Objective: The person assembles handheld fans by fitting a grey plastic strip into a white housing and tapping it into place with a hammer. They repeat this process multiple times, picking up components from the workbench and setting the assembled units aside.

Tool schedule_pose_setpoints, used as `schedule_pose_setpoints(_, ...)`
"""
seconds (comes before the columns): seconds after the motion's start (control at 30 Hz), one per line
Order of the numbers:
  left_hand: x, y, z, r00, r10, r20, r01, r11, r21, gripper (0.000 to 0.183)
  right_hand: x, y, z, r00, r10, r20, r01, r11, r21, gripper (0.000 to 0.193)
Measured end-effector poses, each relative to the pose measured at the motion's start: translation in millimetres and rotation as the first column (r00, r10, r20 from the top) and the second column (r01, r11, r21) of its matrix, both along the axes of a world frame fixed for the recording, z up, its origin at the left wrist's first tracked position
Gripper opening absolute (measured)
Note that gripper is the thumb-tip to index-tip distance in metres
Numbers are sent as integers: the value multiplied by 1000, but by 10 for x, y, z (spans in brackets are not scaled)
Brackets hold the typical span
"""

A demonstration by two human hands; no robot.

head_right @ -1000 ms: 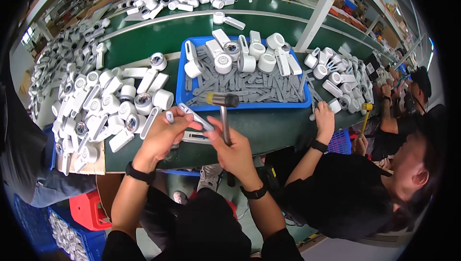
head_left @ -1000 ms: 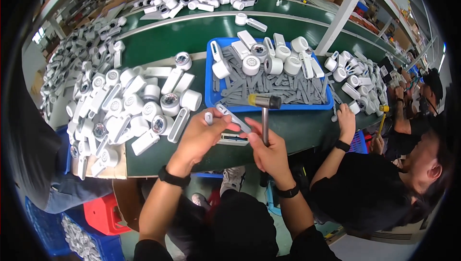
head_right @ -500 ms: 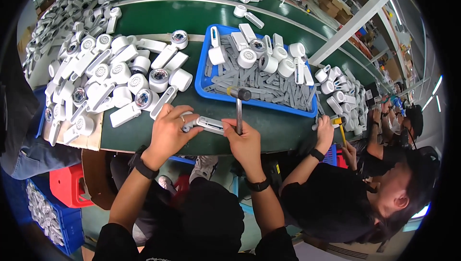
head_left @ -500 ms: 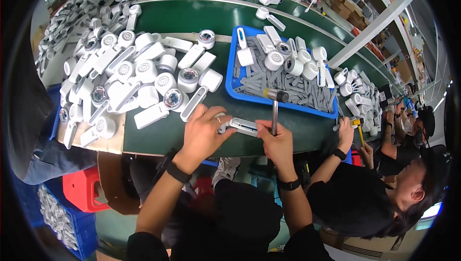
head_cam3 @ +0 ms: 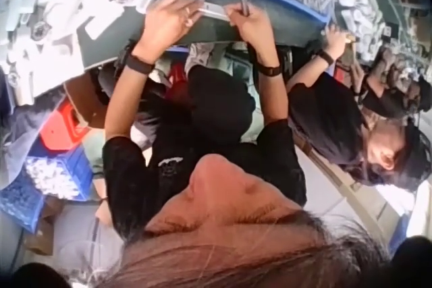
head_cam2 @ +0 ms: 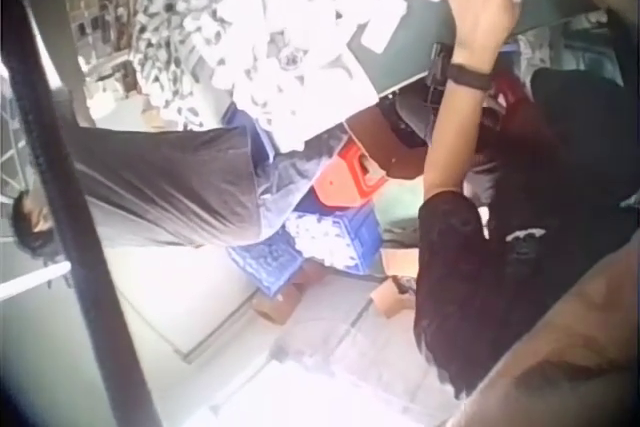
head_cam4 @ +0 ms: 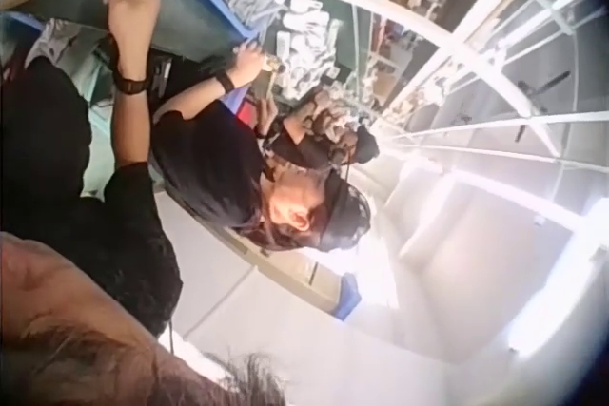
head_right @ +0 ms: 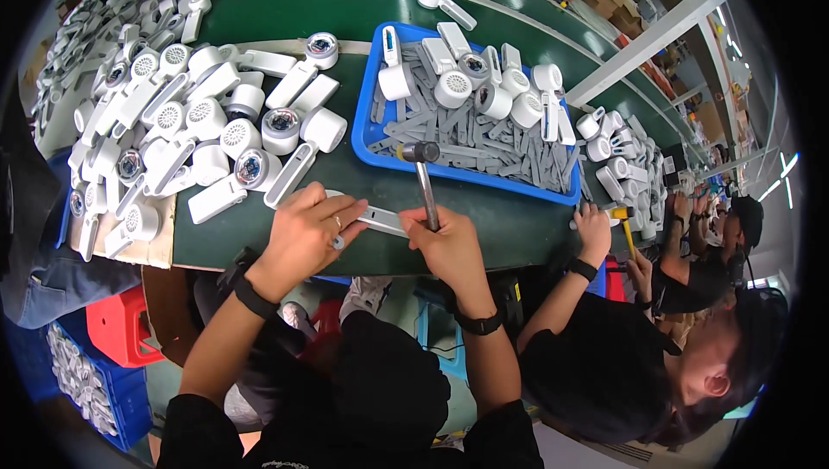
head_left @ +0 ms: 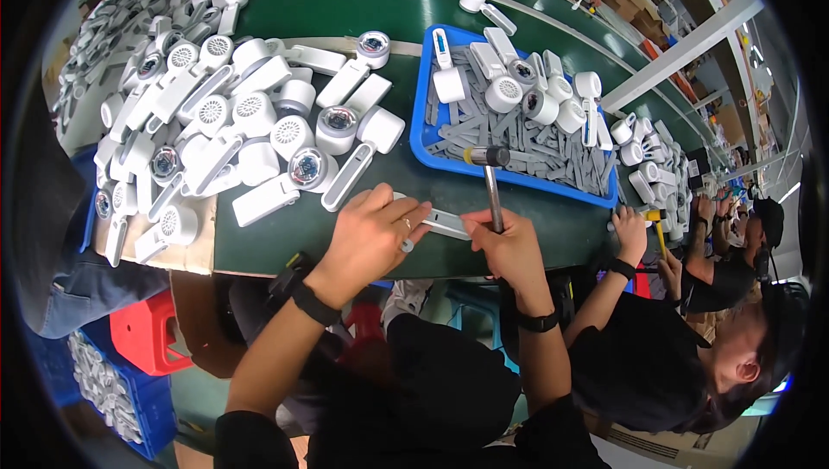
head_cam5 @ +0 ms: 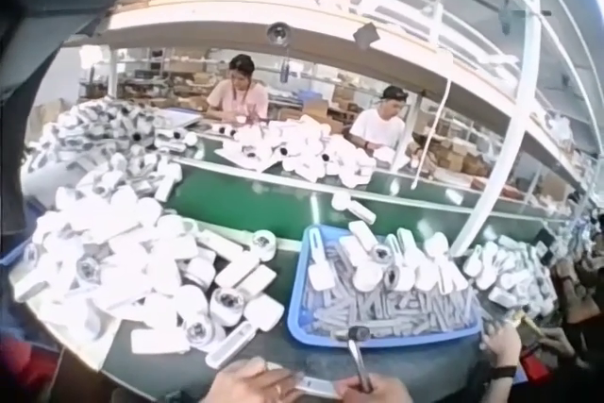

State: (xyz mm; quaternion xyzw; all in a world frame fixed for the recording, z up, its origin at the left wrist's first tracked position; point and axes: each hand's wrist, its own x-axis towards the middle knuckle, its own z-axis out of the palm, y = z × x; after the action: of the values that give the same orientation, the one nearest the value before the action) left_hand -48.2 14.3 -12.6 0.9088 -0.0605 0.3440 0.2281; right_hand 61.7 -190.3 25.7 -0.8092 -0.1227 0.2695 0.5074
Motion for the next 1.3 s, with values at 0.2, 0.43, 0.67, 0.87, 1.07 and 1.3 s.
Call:
schedule_pose_setpoints(0.2,26,91,202,987,-117,-110,137,970,200,28,-47,-21,149,999,41,-13,-41,999,-25,26)
schedule_pose_setpoints(0.43,-3,30,75,990,-109,-88,131,946,298,28,62,-248,-142,922,24,-386,26,992,123,39)
schedule_pose_setpoints(0.67,32,59,221,990,-103,-100,128,949,290,33,17,-113,-48,925,-2,-380,69,984,163,40)
schedule_pose_setpoints(0.87,109,66,115,993,-91,-75,104,976,190,39,80,-143,-196,917,8,-398,70,981,180,41)
schedule_pose_setpoints(1.07,220,-70,167,958,-251,-138,280,926,255,38,-19,-182,-232,931,-26,-363,105,975,197,39)
schedule_pose_setpoints(1.3,278,-47,159,943,-286,-167,322,912,255,35,-249,-495,-253,956,-104,-275,207,903,377,43)
